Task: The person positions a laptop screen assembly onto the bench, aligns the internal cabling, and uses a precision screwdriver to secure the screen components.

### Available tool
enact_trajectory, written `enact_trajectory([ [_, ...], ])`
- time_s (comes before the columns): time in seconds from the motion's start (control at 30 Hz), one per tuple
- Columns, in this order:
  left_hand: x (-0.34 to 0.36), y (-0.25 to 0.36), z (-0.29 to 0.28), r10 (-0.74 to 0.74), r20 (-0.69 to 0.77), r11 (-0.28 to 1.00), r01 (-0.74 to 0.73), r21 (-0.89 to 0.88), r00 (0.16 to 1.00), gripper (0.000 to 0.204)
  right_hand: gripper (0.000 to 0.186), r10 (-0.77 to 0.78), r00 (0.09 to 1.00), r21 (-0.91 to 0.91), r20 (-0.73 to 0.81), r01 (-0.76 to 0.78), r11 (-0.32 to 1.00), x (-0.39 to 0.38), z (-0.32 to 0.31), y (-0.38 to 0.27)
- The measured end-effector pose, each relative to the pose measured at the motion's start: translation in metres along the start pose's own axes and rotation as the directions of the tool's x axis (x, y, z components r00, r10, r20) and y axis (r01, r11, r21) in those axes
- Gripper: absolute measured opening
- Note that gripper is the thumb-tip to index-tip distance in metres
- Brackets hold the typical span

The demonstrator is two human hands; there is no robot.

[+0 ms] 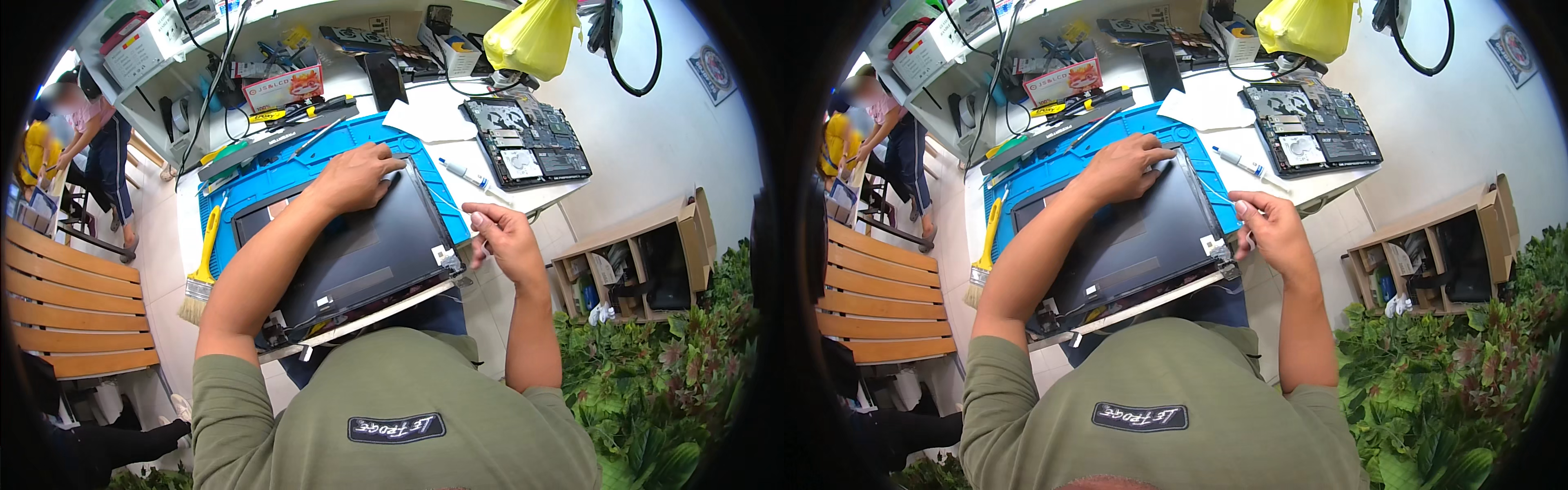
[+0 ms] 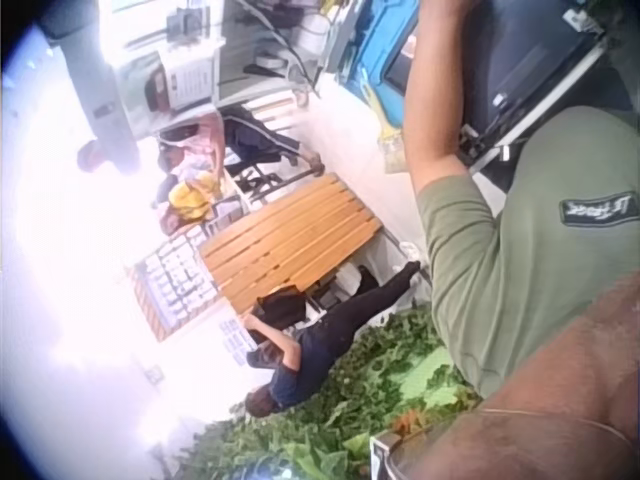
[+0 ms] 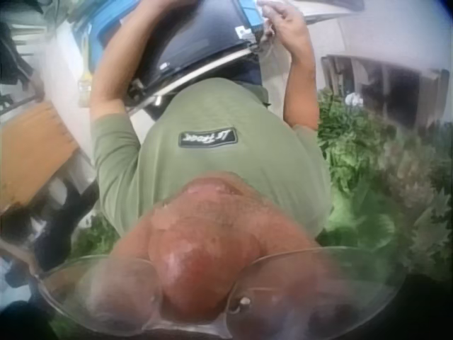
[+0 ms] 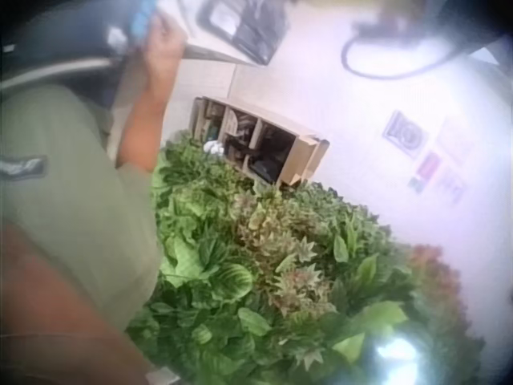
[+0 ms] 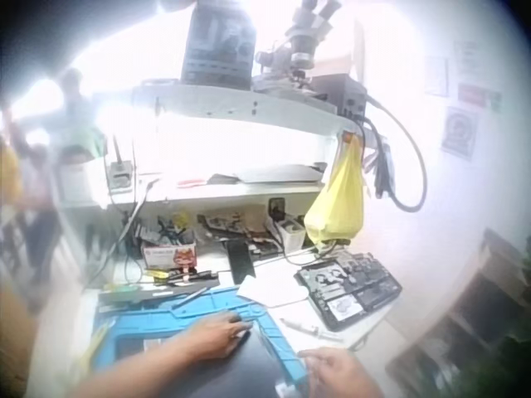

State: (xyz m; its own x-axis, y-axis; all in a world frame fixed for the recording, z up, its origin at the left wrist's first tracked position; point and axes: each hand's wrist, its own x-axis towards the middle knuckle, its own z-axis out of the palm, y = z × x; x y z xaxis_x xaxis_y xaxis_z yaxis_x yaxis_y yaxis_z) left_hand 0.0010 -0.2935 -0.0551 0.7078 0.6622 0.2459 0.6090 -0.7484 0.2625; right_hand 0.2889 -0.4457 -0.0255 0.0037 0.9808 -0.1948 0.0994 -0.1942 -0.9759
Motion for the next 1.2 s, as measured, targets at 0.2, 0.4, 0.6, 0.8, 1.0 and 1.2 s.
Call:
enact_trajectory([
  [0.2, -0.003, 0.005, -0.007, -0.064, 0.065, 0.998, 0.066, -0.016, 0.996, 0.047, 0.02, -0.28, 0.96, -0.636, -0.012, 0.209, 0.743, 0.02, -0.013, -0.044],
  [0.4, -0.01, 0.002, -0.017, -0.076, 0.071, 0.996, 0.079, -0.037, 0.995, 0.046, 0.019, -0.497, 0.866, -0.757, 0.053, 0.359, 0.546, 0.068, -0.04, -0.087],
  [0.6, -0.011, -0.005, -0.023, -0.11, 0.034, 0.992, 0.112, -0.059, 0.993, 0.043, 0.019, -0.524, 0.833, -0.771, 0.176, 0.448, 0.453, 0.097, -0.022, -0.116],
  [0.8, 0.023, -0.004, -0.012, -0.209, 0.021, 0.953, 0.208, -0.218, 0.978, 0.053, 0.015, -0.639, 0.687, -0.791, 0.346, 0.58, 0.195, 0.162, -0.005, -0.127],
  [1.0, 0.081, 0.002, 0.013, -0.233, -0.007, 0.931, 0.221, -0.289, 0.972, 0.043, 0.022, -0.622, 0.636, -0.808, 0.457, 0.589, 0.008, 0.24, 0.003, -0.135],
  [1.2, 0.103, -0.004, 0.034, -0.434, 0.081, 0.818, 0.43, -0.383, 0.897, 0.028, 0.017, -0.786, 0.429, -0.822, 0.446, 0.543, -0.17, 0.259, 0.003, -0.121],
])
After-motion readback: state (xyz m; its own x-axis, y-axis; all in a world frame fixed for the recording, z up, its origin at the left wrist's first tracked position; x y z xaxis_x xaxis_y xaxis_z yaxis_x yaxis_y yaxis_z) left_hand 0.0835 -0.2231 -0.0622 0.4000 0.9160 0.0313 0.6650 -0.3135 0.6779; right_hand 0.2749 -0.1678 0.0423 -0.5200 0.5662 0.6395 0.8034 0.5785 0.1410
